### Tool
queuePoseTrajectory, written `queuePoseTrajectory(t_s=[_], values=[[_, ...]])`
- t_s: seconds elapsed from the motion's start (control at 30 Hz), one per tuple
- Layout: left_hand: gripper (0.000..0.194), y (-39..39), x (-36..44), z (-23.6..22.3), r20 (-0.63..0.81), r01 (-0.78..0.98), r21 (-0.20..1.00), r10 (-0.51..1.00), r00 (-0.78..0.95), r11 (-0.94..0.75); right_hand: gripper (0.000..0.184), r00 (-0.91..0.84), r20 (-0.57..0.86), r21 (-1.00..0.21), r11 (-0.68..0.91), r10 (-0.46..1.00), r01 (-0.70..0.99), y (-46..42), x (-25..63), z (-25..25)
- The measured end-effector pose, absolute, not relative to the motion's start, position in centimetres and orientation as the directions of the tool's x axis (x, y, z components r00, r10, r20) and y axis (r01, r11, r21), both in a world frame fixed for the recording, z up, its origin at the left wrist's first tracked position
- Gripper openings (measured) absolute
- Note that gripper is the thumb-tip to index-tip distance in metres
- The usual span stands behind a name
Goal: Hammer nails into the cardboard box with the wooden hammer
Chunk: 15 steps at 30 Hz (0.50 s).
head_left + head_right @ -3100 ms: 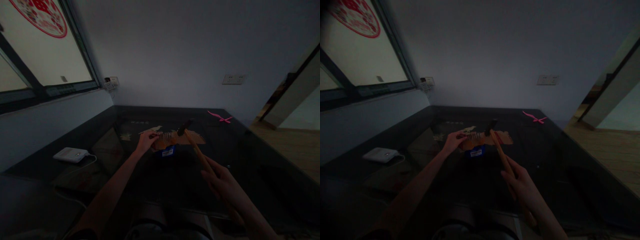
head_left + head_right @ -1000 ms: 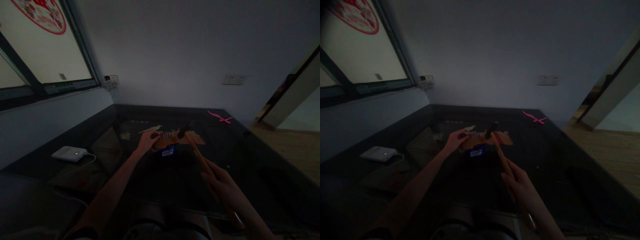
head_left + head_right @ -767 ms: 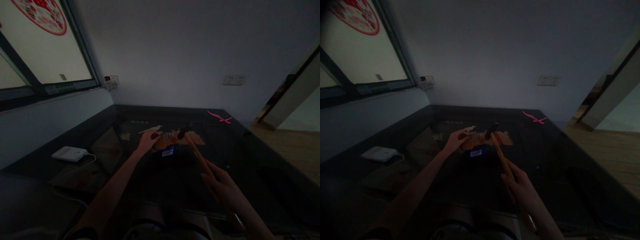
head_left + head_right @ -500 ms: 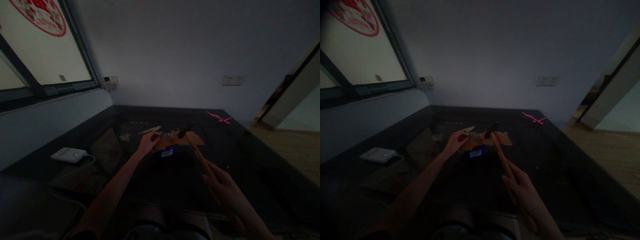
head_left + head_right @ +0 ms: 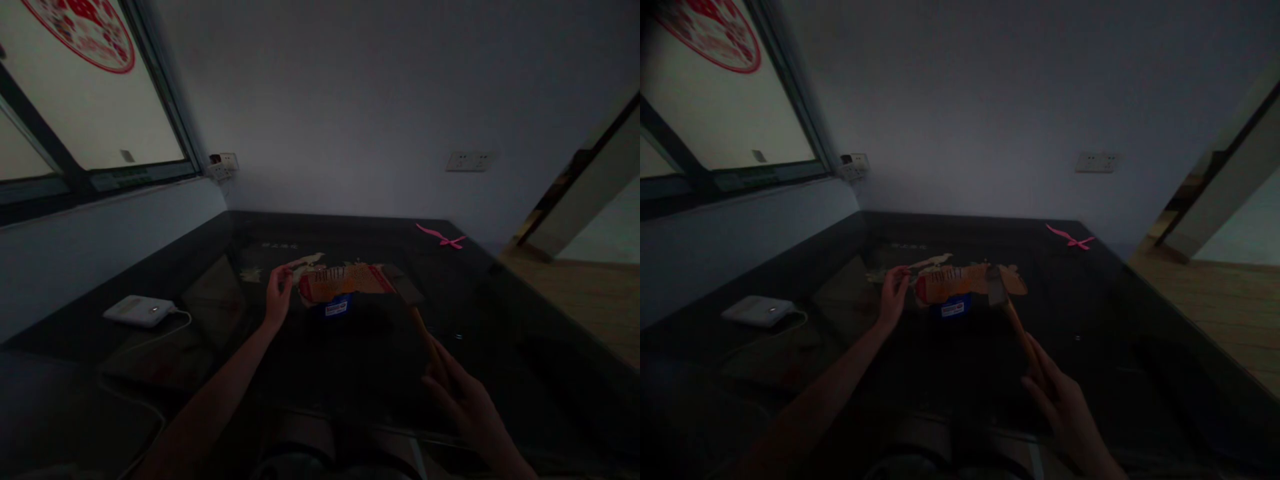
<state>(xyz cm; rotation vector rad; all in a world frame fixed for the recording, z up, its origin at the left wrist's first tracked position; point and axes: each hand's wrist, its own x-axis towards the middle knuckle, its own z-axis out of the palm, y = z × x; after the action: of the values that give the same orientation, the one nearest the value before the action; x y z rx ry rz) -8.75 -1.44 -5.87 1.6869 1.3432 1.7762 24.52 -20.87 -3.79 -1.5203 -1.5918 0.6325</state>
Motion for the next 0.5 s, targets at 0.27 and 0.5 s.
queuePoseTrajectory(t_s=[0.27,0.5], values=[[0.023,-0.1,-9.5,-6.5,0.471,0.224,0.878,0.844,-0.255,-0.423,0.044,0.223,0.265,-0.783,0.075,0.938,0.617,-22.3,27.2,-5.4],[0.022,0.4,-9.4,-7.8,0.367,0.151,0.927,0.913,-0.178,-0.344,0.04,0.466,0.242,-0.893,0.007,0.851,0.451,-25.0,24.6,-5.4]])
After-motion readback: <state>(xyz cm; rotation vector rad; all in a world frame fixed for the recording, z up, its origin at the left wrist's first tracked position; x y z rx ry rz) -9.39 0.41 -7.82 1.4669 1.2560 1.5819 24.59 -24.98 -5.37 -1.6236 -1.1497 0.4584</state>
